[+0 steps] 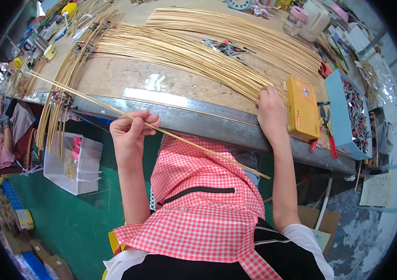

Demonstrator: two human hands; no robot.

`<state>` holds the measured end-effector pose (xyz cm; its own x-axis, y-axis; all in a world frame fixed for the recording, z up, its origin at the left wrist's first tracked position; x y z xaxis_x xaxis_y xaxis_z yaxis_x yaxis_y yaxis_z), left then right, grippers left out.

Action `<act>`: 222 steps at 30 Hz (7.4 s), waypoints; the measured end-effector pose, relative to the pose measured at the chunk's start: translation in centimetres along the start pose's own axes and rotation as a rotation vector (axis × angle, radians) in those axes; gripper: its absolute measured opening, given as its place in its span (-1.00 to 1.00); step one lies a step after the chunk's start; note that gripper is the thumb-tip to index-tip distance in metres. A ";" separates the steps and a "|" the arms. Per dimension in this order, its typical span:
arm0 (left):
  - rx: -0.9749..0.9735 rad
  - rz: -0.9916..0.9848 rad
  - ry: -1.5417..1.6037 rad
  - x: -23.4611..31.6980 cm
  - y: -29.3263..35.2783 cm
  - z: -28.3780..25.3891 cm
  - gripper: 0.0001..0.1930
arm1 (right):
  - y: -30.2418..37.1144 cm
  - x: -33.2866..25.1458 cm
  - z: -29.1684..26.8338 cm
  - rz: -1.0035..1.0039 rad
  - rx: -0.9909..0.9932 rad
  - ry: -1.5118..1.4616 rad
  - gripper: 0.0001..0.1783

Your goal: The person sits at a workbench and repeatedly picks up thin bamboo sticks. They align two sticks end-to-end and insert one into the other to join them. The person handles the sticks by hand, inspecting the alignment and connection before placing the joined sticks back on the table.

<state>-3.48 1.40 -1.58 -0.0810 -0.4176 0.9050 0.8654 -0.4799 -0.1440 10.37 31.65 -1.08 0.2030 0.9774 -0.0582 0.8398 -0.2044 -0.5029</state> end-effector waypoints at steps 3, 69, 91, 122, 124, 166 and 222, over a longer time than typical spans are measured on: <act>0.012 -0.009 -0.002 0.0 0.0 -0.1 -0.79 | 0.8 0.7 -0.4 0.193 -0.019 -0.233 -0.89; -0.390 0.299 -0.523 3.6 -1.2 13.3 -0.83 | -4.7 -9.9 -11.7 -0.121 0.391 -1.314 -0.91; -0.145 0.424 -0.755 1.1 0.6 11.6 -0.85 | -3.2 -9.5 -8.1 0.161 0.420 -1.194 -0.90; 0.097 0.205 -0.649 1.0 0.6 4.9 -0.87 | -9.6 -3.5 8.0 -0.224 -0.080 -0.226 -0.51; 0.084 0.230 -0.671 1.1 0.8 4.9 -0.86 | -8.9 -3.8 7.1 -0.222 -0.059 -0.219 -0.52; -0.287 0.054 -0.511 -1.2 2.7 9.4 -0.86 | 3.9 -7.7 -4.6 0.342 0.228 -1.695 -0.79; -0.390 0.275 -0.486 1.0 4.2 10.1 -0.91 | 5.2 -10.4 -4.3 0.247 0.126 -1.799 -0.81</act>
<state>5.07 6.74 2.79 0.4268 -0.2136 0.8787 0.5739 -0.6870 -0.4457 14.81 20.16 0.65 -0.4985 -0.1934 -0.8451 0.8219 -0.4155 -0.3897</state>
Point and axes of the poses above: each hand's wrist, its own y-axis away from the middle knuckle, its own z-axis out of the palm, x = y × z, the point moved 3 cm from there along -y, towards the middle knuckle, and after that the axes turned 6 degrees about -z, right-handed, at the moved point
